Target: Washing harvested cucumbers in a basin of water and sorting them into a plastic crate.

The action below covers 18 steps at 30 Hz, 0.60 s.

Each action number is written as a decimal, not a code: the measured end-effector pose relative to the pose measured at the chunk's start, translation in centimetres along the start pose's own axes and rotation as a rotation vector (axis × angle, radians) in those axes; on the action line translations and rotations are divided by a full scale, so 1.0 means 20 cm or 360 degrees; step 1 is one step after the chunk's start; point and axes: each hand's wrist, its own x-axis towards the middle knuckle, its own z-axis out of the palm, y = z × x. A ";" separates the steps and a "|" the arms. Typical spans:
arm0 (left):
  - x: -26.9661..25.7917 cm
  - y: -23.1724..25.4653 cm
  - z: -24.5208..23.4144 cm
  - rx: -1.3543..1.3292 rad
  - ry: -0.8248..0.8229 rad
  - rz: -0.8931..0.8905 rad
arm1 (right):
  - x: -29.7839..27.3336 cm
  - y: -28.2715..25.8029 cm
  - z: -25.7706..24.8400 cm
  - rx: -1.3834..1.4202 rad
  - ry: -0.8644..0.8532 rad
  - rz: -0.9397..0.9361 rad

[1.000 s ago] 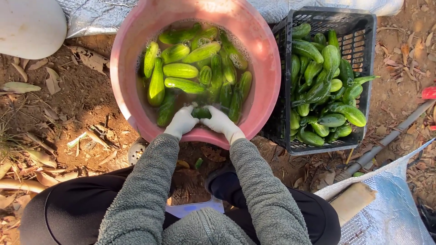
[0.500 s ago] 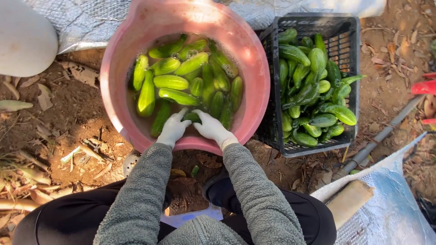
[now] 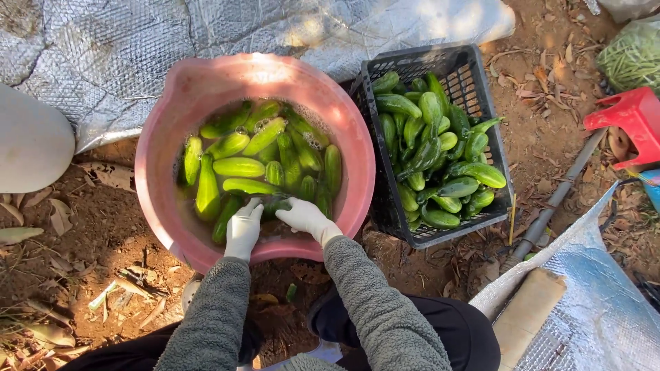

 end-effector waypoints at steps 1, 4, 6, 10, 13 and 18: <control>0.03 -0.03 0.01 0.0001 0.0004 0.0015 | 0.01 0.00 -0.04 0.0000 0.0013 -0.0008; 0.07 -0.07 0.00 0.0255 0.0272 0.0116 | 0.01 -0.01 -0.20 0.0037 0.0121 -0.0016; 0.00 -0.02 -0.04 0.0572 0.0484 0.0204 | -0.07 -0.02 -0.35 0.0359 0.0262 -0.0044; 0.01 -0.10 -0.05 0.0861 0.0697 0.0370 | -0.27 0.05 -0.79 0.0780 0.0436 -0.0051; 0.12 -0.30 0.00 0.0990 0.0754 0.0363 | -0.36 0.22 -1.11 0.1083 0.0780 -0.0230; 0.28 -0.52 0.05 0.0930 0.0365 0.0031 | -0.37 0.59 -1.44 0.2235 0.1543 -0.0300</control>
